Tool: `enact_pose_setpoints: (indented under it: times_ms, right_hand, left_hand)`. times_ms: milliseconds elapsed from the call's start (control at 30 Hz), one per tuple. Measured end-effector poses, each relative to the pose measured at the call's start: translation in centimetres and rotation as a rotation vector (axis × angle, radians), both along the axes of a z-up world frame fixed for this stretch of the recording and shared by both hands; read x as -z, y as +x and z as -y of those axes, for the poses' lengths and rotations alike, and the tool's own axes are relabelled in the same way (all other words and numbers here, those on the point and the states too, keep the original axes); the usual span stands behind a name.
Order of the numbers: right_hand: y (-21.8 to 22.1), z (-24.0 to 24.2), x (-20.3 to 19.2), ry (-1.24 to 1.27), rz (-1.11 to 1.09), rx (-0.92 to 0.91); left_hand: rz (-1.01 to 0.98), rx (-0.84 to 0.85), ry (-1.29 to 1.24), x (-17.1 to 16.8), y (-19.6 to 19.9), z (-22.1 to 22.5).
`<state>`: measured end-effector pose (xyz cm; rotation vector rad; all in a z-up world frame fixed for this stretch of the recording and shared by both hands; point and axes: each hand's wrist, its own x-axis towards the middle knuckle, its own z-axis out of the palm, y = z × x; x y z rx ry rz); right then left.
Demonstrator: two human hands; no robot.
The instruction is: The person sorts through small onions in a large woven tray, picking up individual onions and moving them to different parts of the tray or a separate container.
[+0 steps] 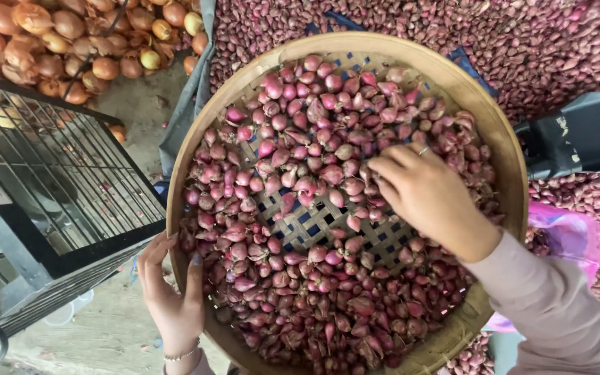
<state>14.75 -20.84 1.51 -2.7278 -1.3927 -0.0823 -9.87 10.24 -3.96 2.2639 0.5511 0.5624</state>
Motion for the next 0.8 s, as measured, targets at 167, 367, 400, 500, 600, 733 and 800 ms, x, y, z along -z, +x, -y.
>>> enact_pose_setpoints:
  times_ms: [167, 367, 400, 500, 600, 733, 800]
  right_hand:
    - [3.3, 0.3, -2.9, 0.331, -0.388, 0.025]
    - [1.5, 6.2, -2.0, 1.102, -1.394, 0.218]
    - [0.4, 6.1, -2.2, 1.106, -1.39, 0.222]
    - [-2.8, 5.0, -2.3, 0.435, -0.853, 0.45]
    - [-6.2, 3.5, 0.0, 0.296, -0.445, 0.177]
    - [-7.7, 2.7, 0.7, 0.187, -0.073, 0.094]
    - [-7.1, 3.0, 0.6, 0.206, -0.081, 0.061]
  left_hand:
    - [0.0, -0.001, -0.102, -0.1, -0.1, 0.3]
    - [0.027, 0.026, -0.108, 0.3, -0.1, 0.3]
    - [0.028, 0.032, -0.108, 0.3, -0.1, 0.3]
    - [0.029, 0.034, -0.088, 0.5, 0.2, 0.3]
    - [0.019, 0.047, -0.056, 0.9, 0.0, 0.3]
    - [-0.003, 0.036, -0.037, 0.4, 0.3, 0.6]
    - [-0.01, 0.034, -0.035, 0.1, 0.2, 0.8]
